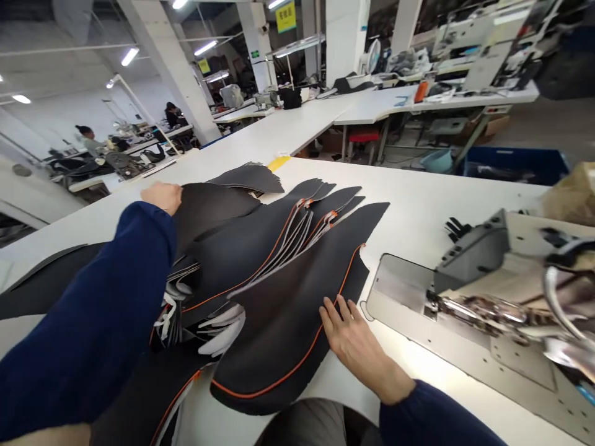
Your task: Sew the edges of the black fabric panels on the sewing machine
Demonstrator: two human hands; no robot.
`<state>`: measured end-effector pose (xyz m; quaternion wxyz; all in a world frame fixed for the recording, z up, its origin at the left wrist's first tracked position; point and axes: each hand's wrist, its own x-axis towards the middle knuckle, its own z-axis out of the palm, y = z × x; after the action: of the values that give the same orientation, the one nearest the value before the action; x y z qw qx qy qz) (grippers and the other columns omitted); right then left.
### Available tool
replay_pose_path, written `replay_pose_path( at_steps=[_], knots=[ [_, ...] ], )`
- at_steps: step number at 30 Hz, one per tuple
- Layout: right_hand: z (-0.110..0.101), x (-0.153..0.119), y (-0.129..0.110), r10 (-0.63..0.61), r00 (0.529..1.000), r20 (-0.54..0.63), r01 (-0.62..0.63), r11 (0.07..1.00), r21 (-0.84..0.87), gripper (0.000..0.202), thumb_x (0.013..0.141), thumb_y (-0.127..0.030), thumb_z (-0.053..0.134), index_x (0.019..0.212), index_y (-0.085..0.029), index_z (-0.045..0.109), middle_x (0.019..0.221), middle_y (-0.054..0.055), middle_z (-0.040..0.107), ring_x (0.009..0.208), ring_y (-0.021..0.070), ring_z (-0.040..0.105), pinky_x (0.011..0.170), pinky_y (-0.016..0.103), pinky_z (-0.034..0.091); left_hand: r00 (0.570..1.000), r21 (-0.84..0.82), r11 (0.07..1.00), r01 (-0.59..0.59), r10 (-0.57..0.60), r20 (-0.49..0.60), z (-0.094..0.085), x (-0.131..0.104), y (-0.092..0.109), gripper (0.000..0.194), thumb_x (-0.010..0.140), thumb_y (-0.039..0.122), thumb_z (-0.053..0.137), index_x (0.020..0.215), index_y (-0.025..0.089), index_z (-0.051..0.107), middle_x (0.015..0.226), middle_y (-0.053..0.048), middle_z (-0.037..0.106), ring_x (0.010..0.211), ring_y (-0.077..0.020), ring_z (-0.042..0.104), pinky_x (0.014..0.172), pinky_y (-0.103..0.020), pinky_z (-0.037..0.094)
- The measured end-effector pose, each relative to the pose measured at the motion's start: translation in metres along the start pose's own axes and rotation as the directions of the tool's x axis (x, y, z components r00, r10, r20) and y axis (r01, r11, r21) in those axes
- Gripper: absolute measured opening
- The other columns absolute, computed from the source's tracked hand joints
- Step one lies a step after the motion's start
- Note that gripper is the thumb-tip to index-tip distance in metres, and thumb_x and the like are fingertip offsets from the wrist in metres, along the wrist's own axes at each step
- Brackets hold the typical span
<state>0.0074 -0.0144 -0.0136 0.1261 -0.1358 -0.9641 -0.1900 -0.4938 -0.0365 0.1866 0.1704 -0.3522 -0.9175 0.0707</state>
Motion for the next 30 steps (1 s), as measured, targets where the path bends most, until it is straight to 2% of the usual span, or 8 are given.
replay_pose_path(
  at_steps=[4,8,14,16,17,20,22,30],
  knots=[
    [-0.004,-0.052,0.004,0.067,0.998,0.003,-0.068,0.997,0.038,0.047,0.076,-0.008,0.05,0.123,-0.003,0.058,0.134,0.021,0.053,0.125,0.0402,0.044,0.098,0.056,0.044,0.915,-0.04,0.98,-0.195,0.167,-0.367,-0.063,-0.045,0.047,0.042,0.098,0.033,0.028,0.106,0.008,0.061,0.104,-0.013,0.063,0.097,-0.0247,0.056,0.084,-0.041,0.045],
    [-0.009,-0.076,-0.005,0.125,0.991,0.049,-0.129,0.989,0.078,0.049,0.079,-0.013,0.053,0.126,-0.005,0.055,0.136,0.02,0.051,0.127,0.0411,0.041,0.1,0.056,0.042,0.652,-0.132,0.693,-0.709,0.573,-0.496,-0.102,-0.159,0.125,0.034,0.096,0.03,0.03,0.106,0.016,0.059,0.099,-0.007,0.063,0.093,-0.0189,0.058,0.084,-0.031,0.045],
    [-0.021,-0.088,-0.022,0.118,0.987,0.106,-0.134,0.978,0.161,0.04,0.085,-0.02,0.051,0.121,-0.003,0.058,0.133,0.024,0.051,0.128,0.04,0.039,0.104,0.059,0.036,-0.172,-0.58,-0.024,-0.814,0.964,0.201,-0.083,-0.311,0.199,0.013,0.091,0.026,0.051,0.086,0.023,0.063,0.086,0.0,0.066,0.075,-0.0133,0.062,0.067,-0.021,0.047],
    [-0.026,-0.095,-0.025,0.122,0.986,0.113,-0.142,0.972,0.185,0.038,0.086,-0.023,0.051,0.116,-0.002,0.06,0.132,0.026,0.05,0.131,0.0414,0.036,0.105,0.062,0.033,-0.298,-0.683,-0.079,-0.726,0.931,0.209,-0.067,-0.315,0.219,0.017,0.092,0.032,0.052,0.088,0.022,0.064,0.093,-0.001,0.067,0.088,-0.014,0.063,0.079,-0.02,0.047],
    [-0.028,-0.097,-0.027,0.129,0.985,0.112,-0.149,0.97,0.19,0.038,0.085,-0.023,0.051,0.115,-0.001,0.059,0.132,0.027,0.049,0.132,0.0425,0.033,0.105,0.063,0.031,-0.217,-0.67,-0.032,-0.742,0.956,0.195,-0.057,-0.311,0.231,0.02,0.093,0.035,0.05,0.095,0.022,0.065,0.102,-0.004,0.066,0.097,-0.0161,0.062,0.087,-0.023,0.046],
    [-0.03,-0.102,-0.027,0.152,0.983,0.098,-0.17,0.962,0.213,0.041,0.084,-0.019,0.051,0.121,-0.001,0.056,0.134,0.027,0.047,0.135,0.0432,0.029,0.104,0.065,0.029,0.382,-0.489,0.396,-0.777,0.915,0.133,-0.021,-0.299,0.278,0.043,0.093,0.04,0.048,0.128,0.016,0.053,0.137,-0.017,0.048,0.128,-0.0299,0.044,0.105,-0.043,0.036],
    [-0.029,-0.104,-0.027,0.168,0.982,0.09,-0.185,0.951,0.247,0.042,0.083,-0.018,0.052,0.123,-0.004,0.055,0.135,0.026,0.047,0.135,0.042,0.03,0.105,0.065,0.029,0.587,-0.435,0.569,-0.698,0.802,0.108,0.006,-0.304,0.308,0.057,0.092,0.042,0.046,0.14,0.012,0.04,0.148,-0.021,0.032,0.138,-0.0361,0.028,0.109,-0.051,0.028],
    [-0.03,-0.118,-0.026,0.215,0.974,0.076,-0.228,0.928,0.295,0.033,0.085,-0.023,0.053,0.114,-0.008,0.059,0.124,0.022,0.056,0.129,0.0382,0.037,0.107,0.061,0.027,0.525,-0.582,0.344,-0.737,0.834,-0.172,0.028,-0.346,0.338,0.056,0.094,0.042,0.041,0.145,0.021,0.033,0.137,-0.012,0.045,0.12,-0.0251,0.046,0.099,-0.04,0.04]
  ],
)
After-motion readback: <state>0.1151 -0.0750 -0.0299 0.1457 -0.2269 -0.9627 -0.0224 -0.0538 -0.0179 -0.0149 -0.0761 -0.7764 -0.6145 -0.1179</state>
